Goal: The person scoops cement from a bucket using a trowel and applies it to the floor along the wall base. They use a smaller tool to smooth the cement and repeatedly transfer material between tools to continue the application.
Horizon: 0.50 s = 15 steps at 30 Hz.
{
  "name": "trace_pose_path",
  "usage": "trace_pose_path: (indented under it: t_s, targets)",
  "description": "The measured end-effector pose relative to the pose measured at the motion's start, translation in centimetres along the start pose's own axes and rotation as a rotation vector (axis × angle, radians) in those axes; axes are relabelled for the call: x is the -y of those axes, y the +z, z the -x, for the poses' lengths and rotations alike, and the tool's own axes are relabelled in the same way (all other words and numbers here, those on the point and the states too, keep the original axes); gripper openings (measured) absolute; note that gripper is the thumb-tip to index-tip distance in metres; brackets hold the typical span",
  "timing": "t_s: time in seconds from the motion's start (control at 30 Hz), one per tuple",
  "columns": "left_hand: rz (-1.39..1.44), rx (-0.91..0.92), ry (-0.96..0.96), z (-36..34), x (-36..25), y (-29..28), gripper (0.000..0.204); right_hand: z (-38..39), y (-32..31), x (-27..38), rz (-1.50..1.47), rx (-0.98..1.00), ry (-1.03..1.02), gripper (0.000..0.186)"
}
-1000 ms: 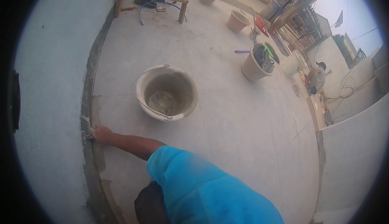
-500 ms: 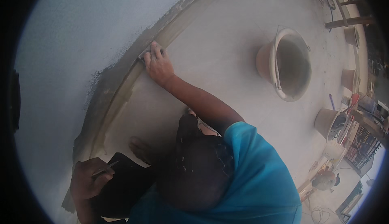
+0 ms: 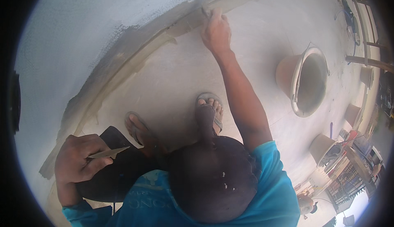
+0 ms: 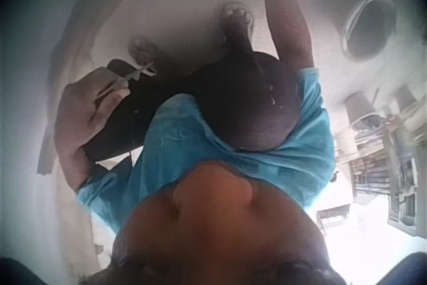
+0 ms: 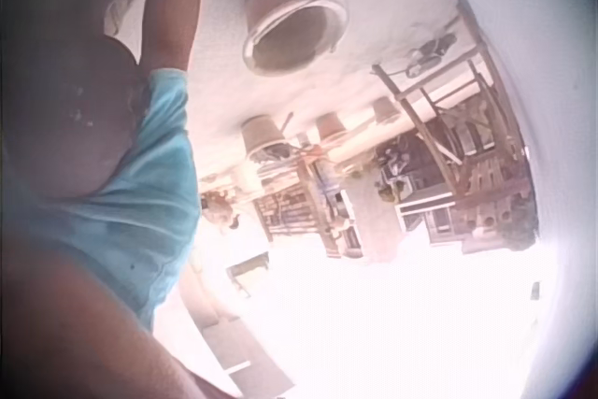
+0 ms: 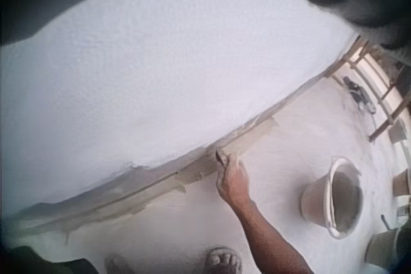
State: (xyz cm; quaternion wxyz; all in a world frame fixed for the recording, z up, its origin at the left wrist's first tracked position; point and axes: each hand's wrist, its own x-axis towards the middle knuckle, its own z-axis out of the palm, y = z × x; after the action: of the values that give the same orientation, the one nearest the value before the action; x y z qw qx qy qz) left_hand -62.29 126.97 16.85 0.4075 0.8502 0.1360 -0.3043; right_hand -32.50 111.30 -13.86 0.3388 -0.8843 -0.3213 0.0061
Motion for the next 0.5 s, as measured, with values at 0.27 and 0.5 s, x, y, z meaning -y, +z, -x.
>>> trace_pose_path:
  t_s: [0.27,0.5]
  targets:
    - [0.094,0.026,-0.082,0.8,0.8,-0.4,0.020,-0.9,2.9,-1.6,0.023,0.106,-0.178,0.026]
    - [0.053,0.067,-0.016,0.4,1.1,-0.8,0.019,3.3,5.2,3.8,-0.002,0.239,-0.270,0.036]
